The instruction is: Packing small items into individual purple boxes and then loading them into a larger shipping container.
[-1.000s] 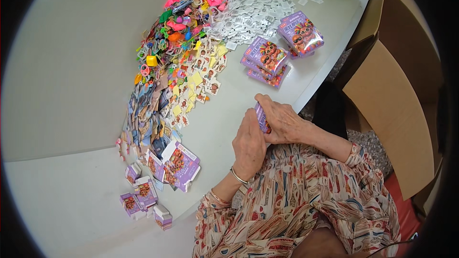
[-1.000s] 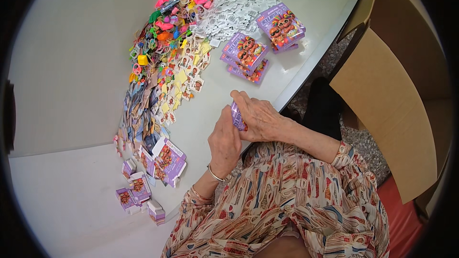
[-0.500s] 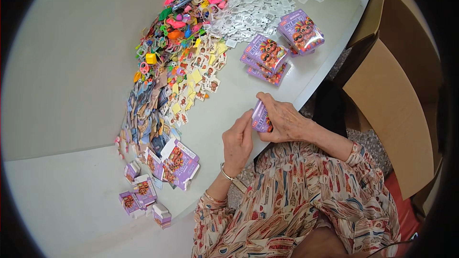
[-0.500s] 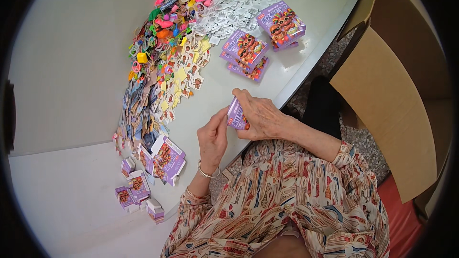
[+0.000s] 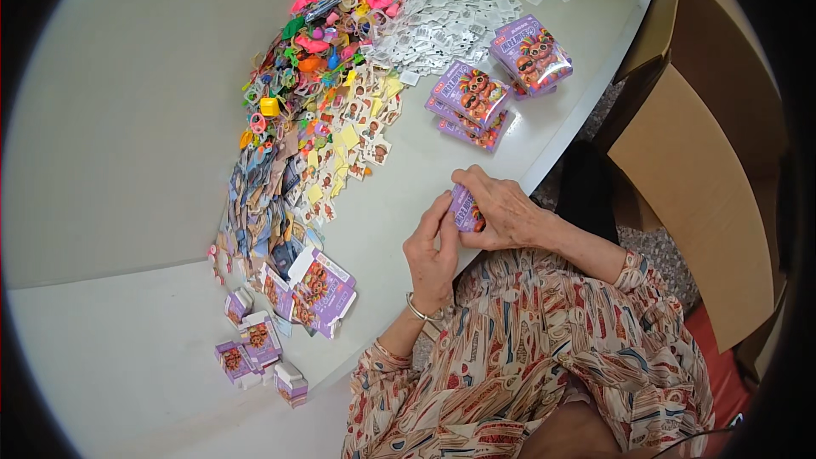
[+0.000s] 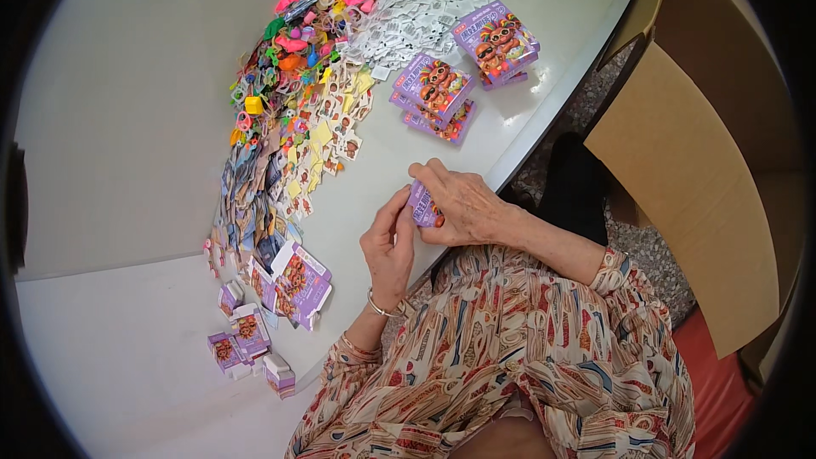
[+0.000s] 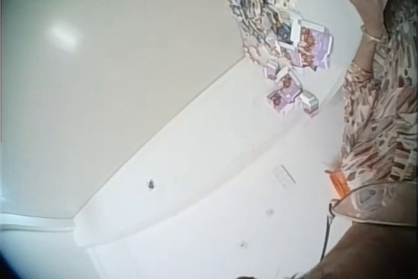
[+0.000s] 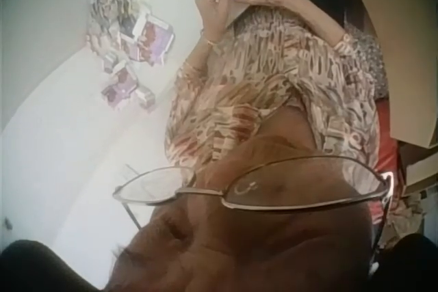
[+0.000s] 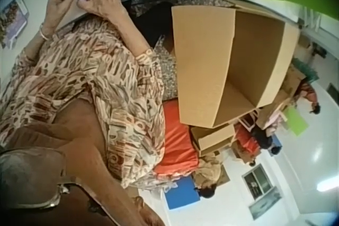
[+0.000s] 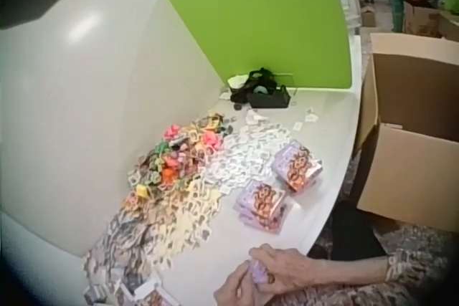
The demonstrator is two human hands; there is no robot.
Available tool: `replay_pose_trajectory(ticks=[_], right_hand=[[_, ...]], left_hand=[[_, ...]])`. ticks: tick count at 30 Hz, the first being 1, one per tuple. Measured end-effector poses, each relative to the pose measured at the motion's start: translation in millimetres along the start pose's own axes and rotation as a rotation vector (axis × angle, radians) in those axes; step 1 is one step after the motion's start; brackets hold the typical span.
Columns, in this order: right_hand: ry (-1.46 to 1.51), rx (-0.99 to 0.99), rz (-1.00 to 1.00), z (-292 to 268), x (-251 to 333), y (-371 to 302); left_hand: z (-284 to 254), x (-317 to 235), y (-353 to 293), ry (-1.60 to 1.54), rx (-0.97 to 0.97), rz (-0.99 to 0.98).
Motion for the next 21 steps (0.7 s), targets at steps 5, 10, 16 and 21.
replay_pose_trajectory(ticks=[5, 10, 16, 21], right_hand=[[-0.012, -0.084, 0.042, 1.2, -1.1, -2.5], [-0.138, -0.258, -0.045, -44.3, 18.3, 5.6], [-0.319, -0.736, -0.008, -138.8, 13.1, 15.4], [-0.373, -0.915, 0.295, -181.8, -58.8, 11.2]], left_hand=[[3.5, 13.6, 5.9, -0.411, 0.021, -0.221], [-7.1, -7.9, 50.9, -0.421, 0.053, -0.187], [1.3, -38.7, 133.0, -0.622, 0.067, -0.062], [33.2, -24.1, 171.4, -0.569, 0.054, -0.029]])
Point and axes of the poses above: each hand's wrist, its own y-axis towards the middle knuckle, its own z-axis out of the palm, x = y × z, the point moved 5 cm from there along y, towards the middle knuckle, and after that the axes turned 5 degrees about -z, right-handed, at the moved point
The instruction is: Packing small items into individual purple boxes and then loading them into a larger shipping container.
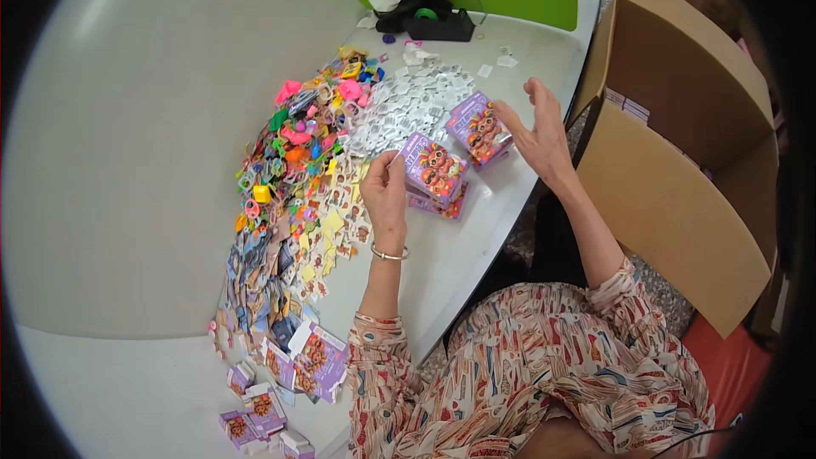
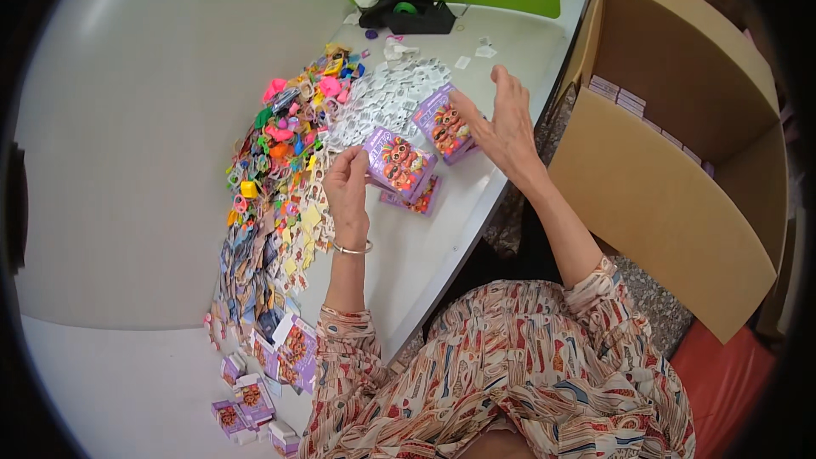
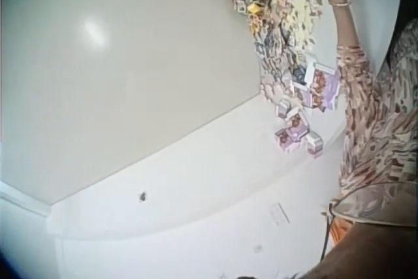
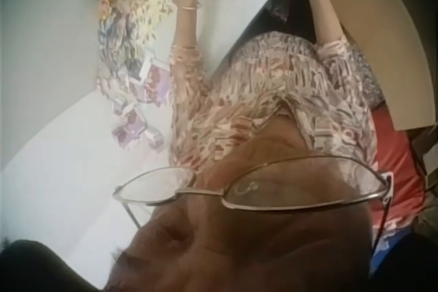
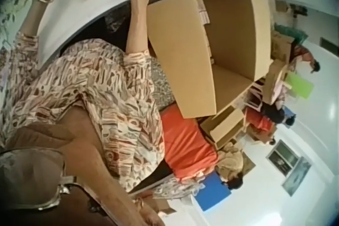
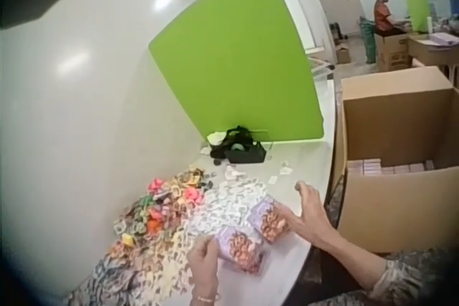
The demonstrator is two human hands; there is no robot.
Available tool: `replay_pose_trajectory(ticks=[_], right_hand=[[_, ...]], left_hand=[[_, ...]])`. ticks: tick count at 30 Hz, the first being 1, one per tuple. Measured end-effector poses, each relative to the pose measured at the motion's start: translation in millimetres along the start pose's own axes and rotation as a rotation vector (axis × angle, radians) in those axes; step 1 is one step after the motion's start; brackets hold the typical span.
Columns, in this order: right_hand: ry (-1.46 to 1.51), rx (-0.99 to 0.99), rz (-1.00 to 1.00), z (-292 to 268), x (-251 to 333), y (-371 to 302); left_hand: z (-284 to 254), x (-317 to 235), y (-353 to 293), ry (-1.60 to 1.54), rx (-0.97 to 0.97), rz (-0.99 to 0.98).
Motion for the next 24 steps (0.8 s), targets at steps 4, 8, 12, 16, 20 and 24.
replay_pose_trajectory(ticks=[4, 8, 12, 16, 20, 24], right_hand=[[-0.106, 0.251, 0.221, 32.3, -37.4, 4.3], [-0.017, 0.587, 0.459, 44.9, -40.7, 9.8], [0.091, 0.682, 0.465, 62.8, -34.0, 6.2], [0.057, 0.679, 0.461, 60.7, -33.0, 0.2], [0.048, 0.688, 0.342, 65.6, -15.9, -3.6], [0.096, 0.679, 0.315, 68.8, -4.7, -9.1]], left_hand=[[0.7, 12.9, 0.8, 0.161, -0.064, 0.006], [-3.6, 16.3, -0.9, 0.169, -0.094, 0.016], [-10.1, 27.4, -4.1, 0.262, -0.102, 0.017], [-4.3, 32.6, -14.7, 0.199, -0.048, -0.107], [-15.3, 40.0, -18.8, 0.274, -0.046, -0.051], [-27.3, 51.3, -26.1, 0.154, -0.011, -0.048]])
Point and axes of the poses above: each hand's wrist, its own y-axis towards the middle knuckle, its own z-axis out of the palm, x = y × z, the point moved 5 cm from there along y, towards the middle knuckle, and after that the axes turned 5 degrees about -z, right-handed, at the moved point
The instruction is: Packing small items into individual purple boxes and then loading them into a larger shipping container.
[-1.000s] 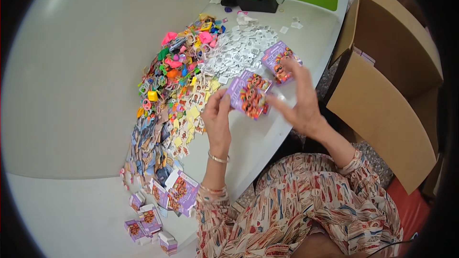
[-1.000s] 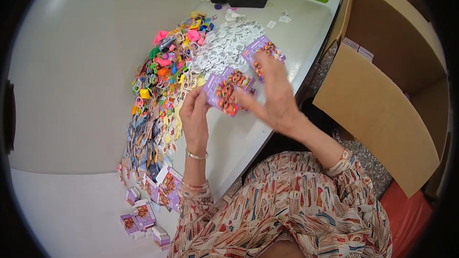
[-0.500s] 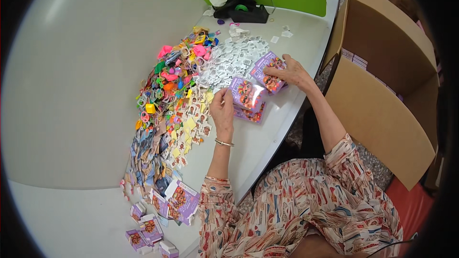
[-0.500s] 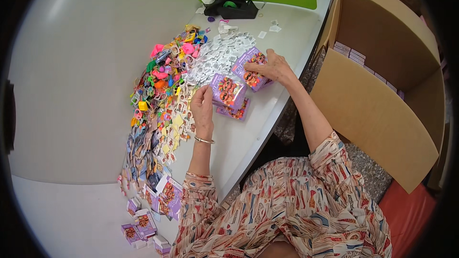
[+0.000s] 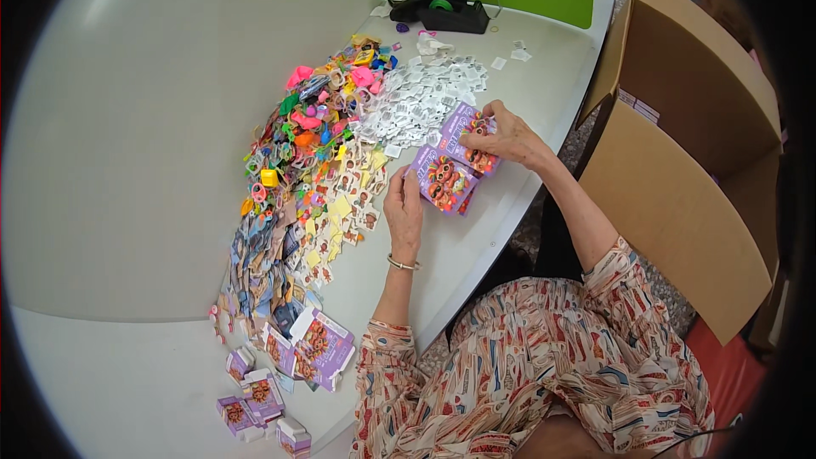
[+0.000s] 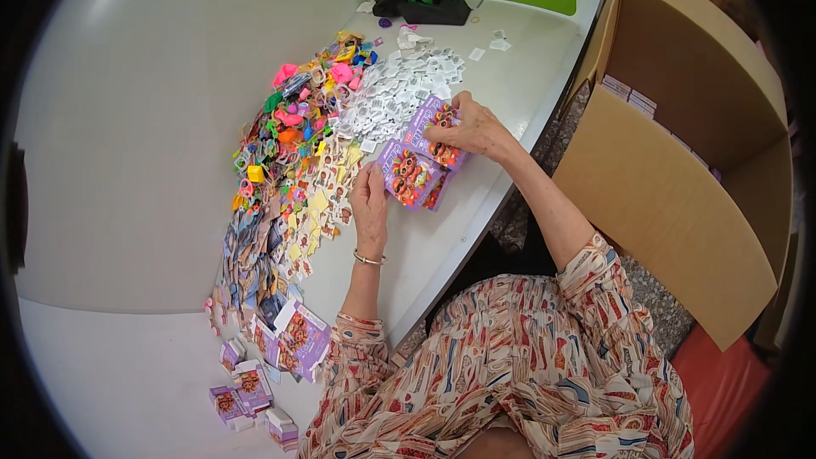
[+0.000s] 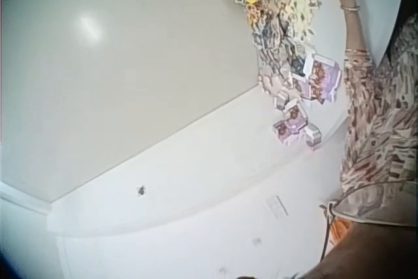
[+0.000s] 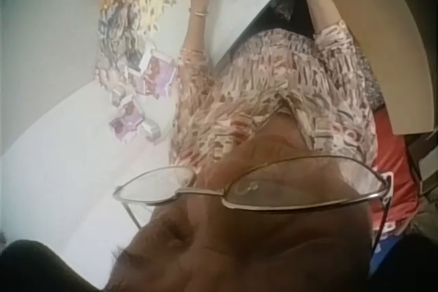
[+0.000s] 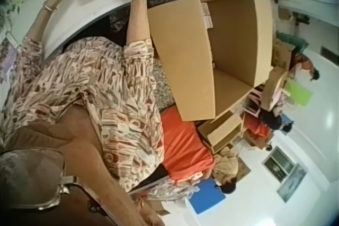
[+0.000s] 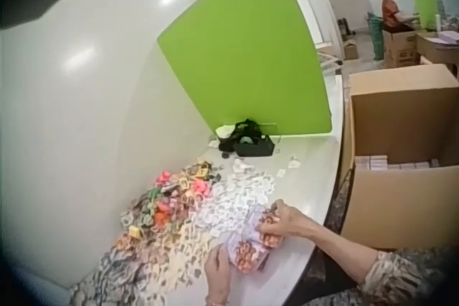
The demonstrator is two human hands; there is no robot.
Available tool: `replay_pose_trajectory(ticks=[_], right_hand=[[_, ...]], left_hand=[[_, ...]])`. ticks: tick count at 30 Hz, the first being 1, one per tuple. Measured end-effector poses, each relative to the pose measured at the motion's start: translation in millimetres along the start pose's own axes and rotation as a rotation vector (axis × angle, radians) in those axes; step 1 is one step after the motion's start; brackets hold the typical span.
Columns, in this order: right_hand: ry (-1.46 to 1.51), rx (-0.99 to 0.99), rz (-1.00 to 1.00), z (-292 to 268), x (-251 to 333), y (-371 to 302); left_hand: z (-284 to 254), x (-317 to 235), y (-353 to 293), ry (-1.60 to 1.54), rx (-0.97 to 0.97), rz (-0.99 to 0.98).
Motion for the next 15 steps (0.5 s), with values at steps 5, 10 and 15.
replay_pose_trajectory(ticks=[5, 10, 15], right_hand=[[0.076, 0.073, 0.068, 6.9, -7.0, 3.4], [0.065, 0.031, 0.064, 6.1, -19.5, 2.2], [0.052, 0.026, 0.031, 7.5, -9.7, 0.8]], left_hand=[[1.2, -3.0, -7.2, -0.042, 0.004, -0.036], [4.1, -23.2, -33.5, -0.17, -0.114, -0.212], [1.1, -3.4, -65.6, -0.341, -0.144, -0.393]])
Point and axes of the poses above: each hand's wrist, its own y-axis towards the middle knuckle, its own z-axis out of the palm, x = y × z, the point moved 5 cm from there along y, towards the middle knuckle, and after that the axes turned 5 degrees about -z, right-handed, at the moved point
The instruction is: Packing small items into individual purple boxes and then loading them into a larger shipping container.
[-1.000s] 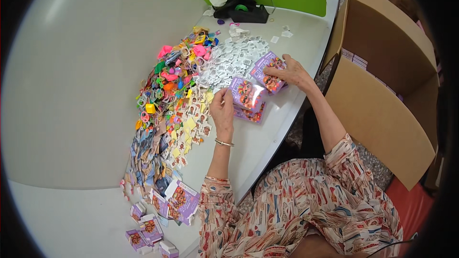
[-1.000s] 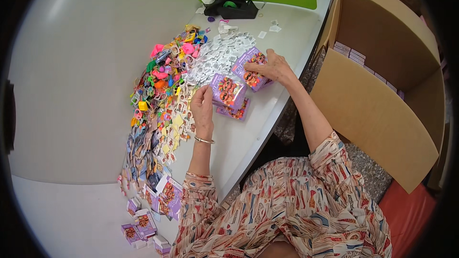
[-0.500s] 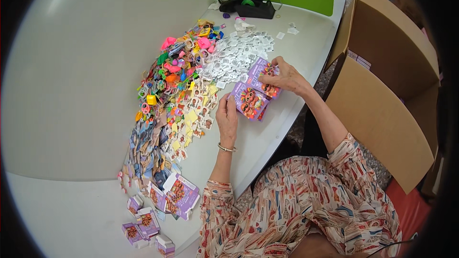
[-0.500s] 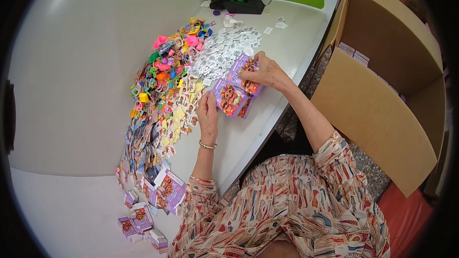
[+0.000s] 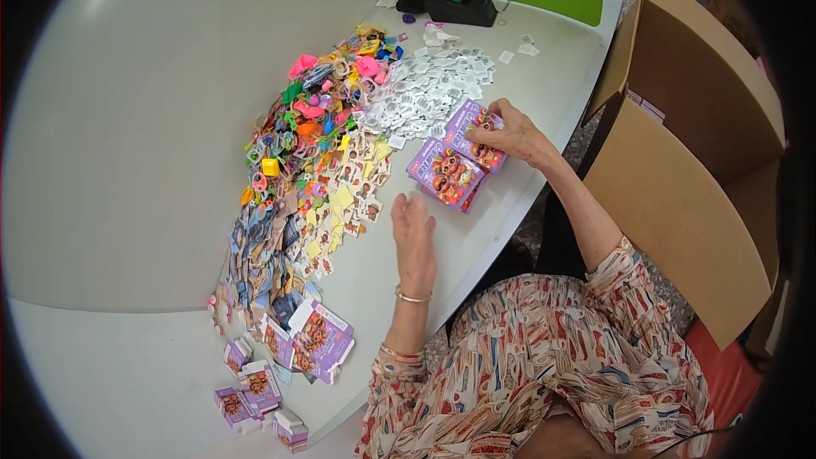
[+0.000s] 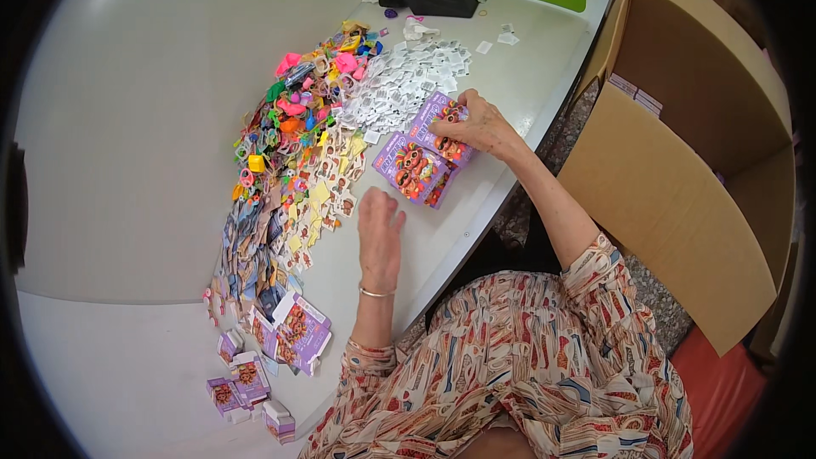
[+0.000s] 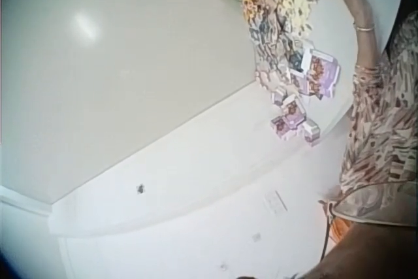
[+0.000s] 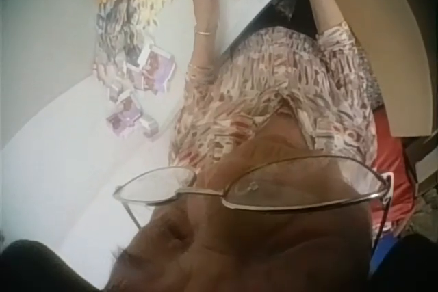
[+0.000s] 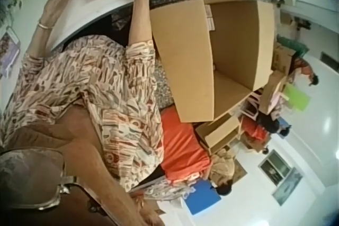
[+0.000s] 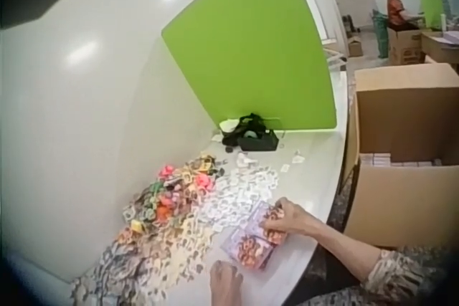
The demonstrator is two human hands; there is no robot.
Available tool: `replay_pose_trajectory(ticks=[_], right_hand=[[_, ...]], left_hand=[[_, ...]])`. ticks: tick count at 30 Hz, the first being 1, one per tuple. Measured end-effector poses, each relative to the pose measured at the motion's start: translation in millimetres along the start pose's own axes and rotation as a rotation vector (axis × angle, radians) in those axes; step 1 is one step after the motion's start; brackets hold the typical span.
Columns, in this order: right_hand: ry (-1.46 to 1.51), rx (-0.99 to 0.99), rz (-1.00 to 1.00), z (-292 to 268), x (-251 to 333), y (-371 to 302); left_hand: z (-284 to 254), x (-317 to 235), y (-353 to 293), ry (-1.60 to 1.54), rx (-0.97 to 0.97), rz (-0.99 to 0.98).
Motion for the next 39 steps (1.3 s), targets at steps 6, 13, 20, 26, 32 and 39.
replay_pose_trajectory(ticks=[6, 13, 20, 26, 32, 39], right_hand=[[0.038, 0.024, 0.009, 3.8, -0.9, 1.5], [0.155, -0.017, 0.028, 2.3, -10.9, 0.1], [0.514, 0.039, 0.091, 1.8, -21.1, -3.5], [0.543, 0.041, 0.049, -1.4, -12.8, -8.8], [0.158, -0.082, -0.035, -8.1, -12.6, -14.2], [-0.424, -0.341, -0.348, 20.1, 53.8, -40.8]], left_hand=[[44.5, -9.0, 13.0, -0.056, 0.111, -0.034], [55.3, -21.8, 23.8, -0.189, 0.273, -0.178], [65.7, -30.1, 17.9, -0.089, 0.151, -0.026], [64.5, -26.0, 26.1, -0.048, 0.119, 0.017], [55.2, -32.9, 15.1, 0.024, 0.171, 0.057], [3.7, -51.6, 5.2, 0.992, -0.226, 0.513]])
Point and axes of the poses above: each hand's wrist, its own y-axis towards the middle knuckle, its own z-axis out of the palm, x = y × z, the point moved 5 cm from there along y, towards the middle knuckle, and after that the axes turned 5 degrees about -z, right-handed, at the moved point
